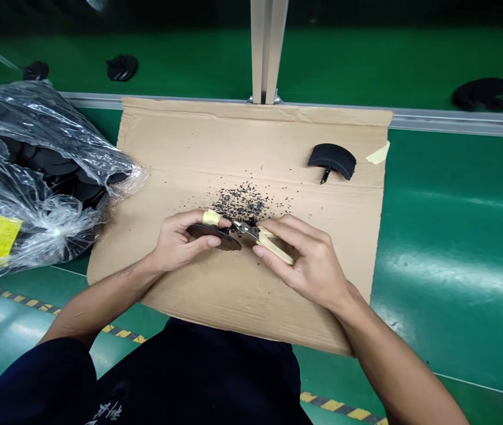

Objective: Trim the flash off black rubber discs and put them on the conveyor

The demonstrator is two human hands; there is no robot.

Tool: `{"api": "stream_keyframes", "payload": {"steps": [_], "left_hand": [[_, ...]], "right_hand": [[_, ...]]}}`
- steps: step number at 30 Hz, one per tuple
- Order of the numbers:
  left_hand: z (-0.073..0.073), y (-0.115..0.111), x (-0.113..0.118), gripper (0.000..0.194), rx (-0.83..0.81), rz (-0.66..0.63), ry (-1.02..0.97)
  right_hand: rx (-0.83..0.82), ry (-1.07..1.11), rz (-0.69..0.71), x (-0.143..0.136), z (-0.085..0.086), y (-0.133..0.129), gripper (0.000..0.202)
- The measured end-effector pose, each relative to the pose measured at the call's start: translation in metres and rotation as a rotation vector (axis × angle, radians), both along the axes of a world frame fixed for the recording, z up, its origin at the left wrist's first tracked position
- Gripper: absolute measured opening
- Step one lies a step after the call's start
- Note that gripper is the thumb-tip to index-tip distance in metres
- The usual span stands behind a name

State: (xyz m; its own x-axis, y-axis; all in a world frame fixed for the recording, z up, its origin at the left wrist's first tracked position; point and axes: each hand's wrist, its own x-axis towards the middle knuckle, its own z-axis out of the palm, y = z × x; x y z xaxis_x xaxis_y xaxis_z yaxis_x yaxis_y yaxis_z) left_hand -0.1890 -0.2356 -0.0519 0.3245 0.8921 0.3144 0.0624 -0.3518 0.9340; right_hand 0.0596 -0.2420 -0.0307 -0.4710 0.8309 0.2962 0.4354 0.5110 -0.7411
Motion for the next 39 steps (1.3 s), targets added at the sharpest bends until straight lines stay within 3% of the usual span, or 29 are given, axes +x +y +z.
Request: {"api": "stream_keyframes", "payload": {"steps": [4, 7, 10, 13, 16, 21, 23, 27, 30, 34, 39], "left_hand": [[0.0, 0.001, 0.001, 0.027, 0.066, -0.017, 0.074], [-0.001, 0.002, 0.0, 0.026, 0.142, 0.063, 0.165], [-0.002, 0.003, -0.001, 0.026, 0.098, 0.184, 0.145], [-0.005, 0.002, -0.001, 0.03, 0.009, 0.249, 0.046], [-0.009, 0.001, 0.001, 0.032, -0.018, 0.216, 0.012], [-0.007, 0.0, 0.002, 0.029, 0.094, 0.119, 0.134], [-0.005, 0.002, -0.001, 0.026, 0.184, 0.104, 0.211], [-0.005, 0.005, -0.004, 0.022, 0.241, 0.084, 0.248], [-0.006, 0.005, -0.003, 0.022, 0.24, 0.058, 0.197], [-0.007, 0.005, -0.003, 0.021, 0.233, 0.039, 0.151], [-0.006, 0.005, -0.003, 0.025, 0.24, -0.01, 0.158]], "right_hand": [[0.11, -0.083, -0.026, 0.001, -0.008, -0.001, 0.036], [0.128, -0.124, -0.071, 0.002, -0.008, -0.001, 0.037], [0.024, -0.04, -0.095, 0.002, -0.002, 0.0, 0.031], [-0.119, 0.082, 0.013, 0.0, 0.004, -0.002, 0.026], [-0.082, 0.102, 0.098, -0.004, 0.001, -0.005, 0.029], [0.32, -0.056, 0.088, -0.006, -0.009, -0.006, 0.036], [0.383, -0.091, 0.117, -0.005, -0.008, -0.006, 0.036], [0.286, 0.047, 0.18, -0.001, 0.0, -0.008, 0.039], [0.219, 0.093, 0.074, 0.004, 0.004, -0.006, 0.049], [0.237, -0.02, -0.062, 0.008, 0.002, 0.0, 0.048], [0.343, -0.151, 0.011, 0.008, -0.002, 0.003, 0.044]]}}
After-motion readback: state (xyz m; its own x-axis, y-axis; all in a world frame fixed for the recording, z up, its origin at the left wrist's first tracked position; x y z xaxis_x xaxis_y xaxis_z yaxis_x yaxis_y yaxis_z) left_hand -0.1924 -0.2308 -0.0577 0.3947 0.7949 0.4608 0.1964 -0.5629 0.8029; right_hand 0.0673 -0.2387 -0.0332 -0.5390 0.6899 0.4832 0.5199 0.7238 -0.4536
